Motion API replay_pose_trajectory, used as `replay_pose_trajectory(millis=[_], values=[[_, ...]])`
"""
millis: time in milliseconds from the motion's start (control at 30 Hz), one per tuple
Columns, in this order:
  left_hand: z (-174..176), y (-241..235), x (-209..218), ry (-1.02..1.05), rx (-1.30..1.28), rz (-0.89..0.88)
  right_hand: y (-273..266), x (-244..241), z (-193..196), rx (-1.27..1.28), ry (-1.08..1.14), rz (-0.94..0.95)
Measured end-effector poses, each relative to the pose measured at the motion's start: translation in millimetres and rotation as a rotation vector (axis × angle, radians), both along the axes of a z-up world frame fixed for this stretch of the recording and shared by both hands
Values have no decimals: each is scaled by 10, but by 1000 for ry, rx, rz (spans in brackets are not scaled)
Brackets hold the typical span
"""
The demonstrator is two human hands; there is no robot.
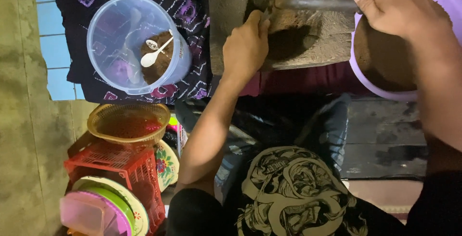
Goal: The person uses a stone pestle and mortar to grind a brown powder. They repeatedly press and rotate the pestle while occasionally scraping the sides of the mortar with a small tool. The ground powder accumulates in the mortar and a purple bowl nearby.
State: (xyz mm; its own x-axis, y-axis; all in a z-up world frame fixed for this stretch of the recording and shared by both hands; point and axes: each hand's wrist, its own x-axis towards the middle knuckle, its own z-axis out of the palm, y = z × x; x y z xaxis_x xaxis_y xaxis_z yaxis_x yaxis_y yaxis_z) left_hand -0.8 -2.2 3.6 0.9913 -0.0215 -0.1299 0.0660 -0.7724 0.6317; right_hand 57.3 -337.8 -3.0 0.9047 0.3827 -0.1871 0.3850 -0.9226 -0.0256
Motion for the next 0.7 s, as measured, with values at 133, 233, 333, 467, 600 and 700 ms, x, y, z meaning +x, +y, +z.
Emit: replay_pose_trajectory(millis=[133, 233, 333, 467, 600, 700], values=[[17, -27, -28, -11, -27, -13, -84, 59, -144, -54, -80, 50], [-145, -62, -7, -154, 64, -38, -90, 52, -128, -52, -105, 61], [-141, -52, 8, -114, 74, -25, -61, 37, -111, -63, -65, 44], [-194, -61, 62, -82, 109, -42, -30, 31, -71, -65, -50, 1], [-287, -63, 81, -140, 134, -32, 12, 49, -30, -98, 21, -51], [-108, -54, 49, -50, 82, -27, 62, 84, 57, -58, 106, -79]])
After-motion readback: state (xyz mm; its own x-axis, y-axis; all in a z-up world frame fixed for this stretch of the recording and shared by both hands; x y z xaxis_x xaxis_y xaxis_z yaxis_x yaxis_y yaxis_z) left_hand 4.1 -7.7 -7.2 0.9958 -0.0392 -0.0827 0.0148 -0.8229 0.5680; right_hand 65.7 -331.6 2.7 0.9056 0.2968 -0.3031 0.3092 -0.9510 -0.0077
